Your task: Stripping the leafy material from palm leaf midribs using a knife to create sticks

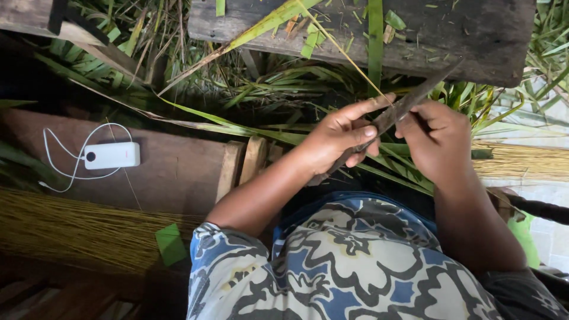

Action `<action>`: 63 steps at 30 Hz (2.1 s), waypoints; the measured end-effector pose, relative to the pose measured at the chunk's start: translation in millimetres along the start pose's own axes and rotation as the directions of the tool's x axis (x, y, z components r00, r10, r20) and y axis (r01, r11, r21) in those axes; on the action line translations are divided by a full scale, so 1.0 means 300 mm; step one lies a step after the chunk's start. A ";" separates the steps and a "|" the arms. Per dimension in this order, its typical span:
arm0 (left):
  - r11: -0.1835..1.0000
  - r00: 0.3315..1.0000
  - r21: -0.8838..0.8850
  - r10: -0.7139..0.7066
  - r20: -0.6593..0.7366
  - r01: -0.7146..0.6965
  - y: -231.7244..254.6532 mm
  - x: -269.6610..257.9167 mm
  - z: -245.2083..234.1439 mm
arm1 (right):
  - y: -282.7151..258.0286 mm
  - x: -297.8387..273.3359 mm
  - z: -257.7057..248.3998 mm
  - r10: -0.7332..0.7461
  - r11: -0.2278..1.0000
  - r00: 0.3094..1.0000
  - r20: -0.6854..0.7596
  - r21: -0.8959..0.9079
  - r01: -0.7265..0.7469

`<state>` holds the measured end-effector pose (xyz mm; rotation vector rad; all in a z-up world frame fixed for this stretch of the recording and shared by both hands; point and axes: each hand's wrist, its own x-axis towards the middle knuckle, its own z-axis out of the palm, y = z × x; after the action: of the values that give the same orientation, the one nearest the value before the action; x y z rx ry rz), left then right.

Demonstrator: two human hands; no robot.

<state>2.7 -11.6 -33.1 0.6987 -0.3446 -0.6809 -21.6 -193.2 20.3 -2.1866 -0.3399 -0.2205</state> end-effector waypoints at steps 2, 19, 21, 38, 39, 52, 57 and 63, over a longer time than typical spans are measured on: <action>0.999 1.000 -0.018 0.028 0.013 -0.028 -0.009 0.002 -0.005 | -0.016 0.010 -0.009 0.040 0.998 0.999 0.034 0.038 -0.042; 0.926 0.927 -0.172 0.295 -0.232 -0.337 0.110 0.003 -0.203 | 0.006 -0.017 -0.059 0.158 0.964 0.975 0.158 0.190 -0.187; 0.921 0.931 -0.172 0.321 -0.176 -0.350 0.111 0.005 -0.196 | 0.026 -0.017 -0.054 0.124 0.979 0.984 0.126 0.144 -0.142; 0.999 0.998 -0.044 -0.019 -0.052 0.017 0.007 0.002 0.007 | -0.001 0.012 0.037 -0.212 0.961 0.974 -0.074 -0.198 0.194; 0.997 0.998 -0.069 -0.024 -0.064 0.020 0.006 0.003 0.006 | 0.001 0.013 0.038 -0.280 0.936 0.956 -0.085 -0.246 0.252; 0.959 0.986 -0.241 0.127 -0.106 -0.149 0.100 -0.012 -0.103 | 0.023 -0.033 0.014 -0.418 0.876 0.901 -0.111 -0.312 0.368; 0.928 0.960 -0.270 0.212 -0.185 -0.257 0.145 -0.025 -0.161 | 0.076 -0.062 -0.034 -0.389 0.893 0.918 -0.080 -0.276 0.355; 0.899 0.916 -0.210 0.340 -0.213 -0.383 0.211 -0.054 -0.218 | 0.224 -0.109 -0.100 -0.345 0.902 0.932 -0.112 -0.315 0.296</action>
<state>52.5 66.2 -37.9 0.4318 -0.2165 -0.2955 -32.0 -261.0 -21.9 -2.3722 -0.6082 -0.6728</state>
